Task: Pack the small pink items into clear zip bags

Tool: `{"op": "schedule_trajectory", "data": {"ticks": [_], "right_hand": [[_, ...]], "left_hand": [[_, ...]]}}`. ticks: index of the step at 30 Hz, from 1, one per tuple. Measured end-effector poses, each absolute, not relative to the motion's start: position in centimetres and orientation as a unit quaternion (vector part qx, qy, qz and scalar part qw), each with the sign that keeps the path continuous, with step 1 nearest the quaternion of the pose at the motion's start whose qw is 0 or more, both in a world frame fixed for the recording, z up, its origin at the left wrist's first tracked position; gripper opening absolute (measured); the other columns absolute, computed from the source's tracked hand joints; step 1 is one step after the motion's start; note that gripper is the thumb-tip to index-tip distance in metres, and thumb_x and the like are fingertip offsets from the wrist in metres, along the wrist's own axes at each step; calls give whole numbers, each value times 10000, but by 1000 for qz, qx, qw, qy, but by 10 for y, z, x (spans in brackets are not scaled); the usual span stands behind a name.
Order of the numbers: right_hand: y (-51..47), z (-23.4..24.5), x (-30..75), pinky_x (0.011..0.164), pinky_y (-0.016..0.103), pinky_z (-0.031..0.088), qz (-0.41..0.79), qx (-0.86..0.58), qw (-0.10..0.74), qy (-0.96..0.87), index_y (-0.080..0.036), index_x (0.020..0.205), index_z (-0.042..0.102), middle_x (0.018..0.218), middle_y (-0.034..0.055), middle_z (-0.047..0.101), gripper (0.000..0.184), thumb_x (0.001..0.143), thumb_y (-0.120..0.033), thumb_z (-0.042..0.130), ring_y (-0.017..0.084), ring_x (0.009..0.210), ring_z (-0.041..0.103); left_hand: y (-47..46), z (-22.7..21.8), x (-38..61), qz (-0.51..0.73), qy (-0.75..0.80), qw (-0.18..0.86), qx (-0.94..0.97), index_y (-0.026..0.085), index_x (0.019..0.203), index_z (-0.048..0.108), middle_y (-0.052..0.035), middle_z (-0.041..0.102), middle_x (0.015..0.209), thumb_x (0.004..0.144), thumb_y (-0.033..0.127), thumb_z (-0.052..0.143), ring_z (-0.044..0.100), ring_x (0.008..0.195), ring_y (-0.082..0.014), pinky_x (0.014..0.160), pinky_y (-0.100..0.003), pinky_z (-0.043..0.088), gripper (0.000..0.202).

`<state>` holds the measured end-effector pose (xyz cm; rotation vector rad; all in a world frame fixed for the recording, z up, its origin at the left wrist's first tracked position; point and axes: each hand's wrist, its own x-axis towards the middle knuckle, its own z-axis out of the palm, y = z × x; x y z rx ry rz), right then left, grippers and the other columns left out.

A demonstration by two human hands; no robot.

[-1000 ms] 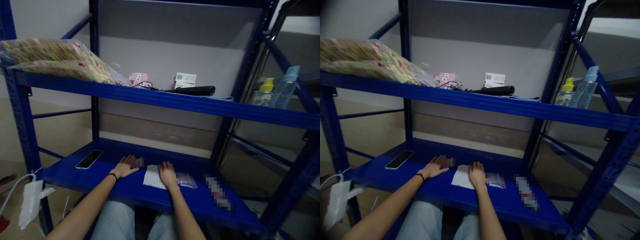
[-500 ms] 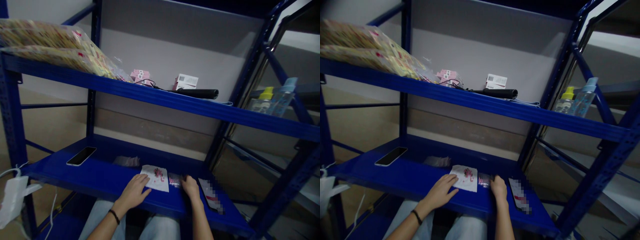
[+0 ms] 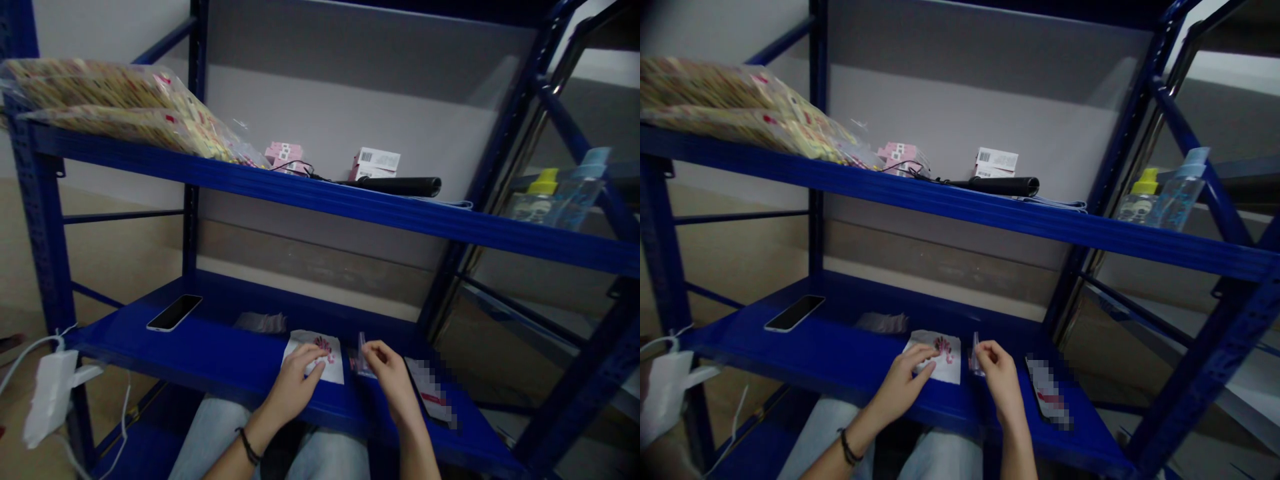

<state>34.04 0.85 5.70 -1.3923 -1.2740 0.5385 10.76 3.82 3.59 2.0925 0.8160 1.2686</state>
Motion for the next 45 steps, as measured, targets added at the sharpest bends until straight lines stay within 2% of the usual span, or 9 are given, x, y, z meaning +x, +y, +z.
{"op": "schedule_trajectory", "data": {"ticks": [3, 5, 9, 15, 22, 28, 36, 40, 45], "right_hand": [[-15, 60, 288, 573, 232, 402, 241, -539, 585, -556, -181, 785, 673, 660, -9, 591, 311, 815, -491, 666, 151, 625, 522], [-27, 57, 259, 649, 250, 463, 256, -511, 590, -570, -188, 839, 694, 743, 20, 640, 295, 840, -480, 653, 180, 706, 579], [-37, 45, 224, 817, 302, 507, 286, -471, 603, -577, -219, 948, 711, 924, 60, 692, 264, 878, -456, 619, 231, 872, 632], [-34, 28, 210, 725, 259, 498, 314, -472, 594, -571, -221, 923, 679, 843, 32, 662, 230, 878, -442, 631, 200, 782, 607], [-39, 21, 206, 806, 295, 512, 357, -455, 561, -592, -221, 974, 717, 954, 62, 708, 236, 854, -419, 670, 228, 872, 638], [-40, 17, 204, 800, 304, 529, 355, -474, 546, -592, -209, 1009, 732, 929, 68, 718, 286, 824, -424, 708, 232, 859, 653], [-50, 31, 209, 834, 269, 505, 267, -493, 489, -668, -210, 1036, 742, 994, 84, 704, 270, 953, -360, 534, 210, 932, 658], [-51, 24, 209, 737, 248, 509, 219, -541, 489, -648, -194, 1030, 703, 930, 72, 711, 259, 948, -351, 513, 196, 821, 669], [-49, 19, 209, 651, 225, 493, 158, -561, 486, -651, -201, 1026, 617, 816, 34, 697, 194, 943, -321, 488, 171, 689, 653]], "left_hand": [[20, 56, 119, 497, 283, 401, 715, 230, 1052, 726, -71, 737, 1057, 948, 331, 543, 677, 966, -227, 874, -332, 538, 233], [11, 58, 117, 503, 270, 465, 677, 216, 1038, 727, -77, 743, 1039, 928, 360, 581, 686, 953, -232, 849, -315, 543, 232], [0, 45, 100, 526, 282, 519, 612, 192, 984, 741, -78, 747, 954, 890, 408, 642, 687, 892, -233, 820, -306, 539, 256], [-8, 31, 81, 555, 277, 599, 506, 177, 890, 729, -40, 702, 791, 852, 410, 703, 639, 754, -176, 703, -255, 497, 238], [-11, 18, 74, 551, 220, 687, 418, 161, 817, 735, -46, 689, 807, 791, 345, 781, 638, 767, -165, 729, -259, 485, 192], [-8, 20, 64, 533, 290, 578, 546, 155, 778, 763, -55, 703, 780, 844, 336, 707, 622, 773, -188, 739, -272, 467, 201], [-10, 30, 54, 471, 330, 446, 686, 182, 820, 759, -46, 699, 844, 907, 278, 615, 635, 807, -185, 717, -248, 458, 194], [-17, 24, 64, 462, 379, 327, 732, 189, 803, 673, -32, 647, 838, 957, 235, 518, 601, 802, -180, 713, -261, 433, 224], [-19, 14, 74, 425, 416, 212, 775, 194, 812, 562, -38, 599, 861, 961, 161, 439, 565, 861, -205, 794, -309, 416, 197]]}}
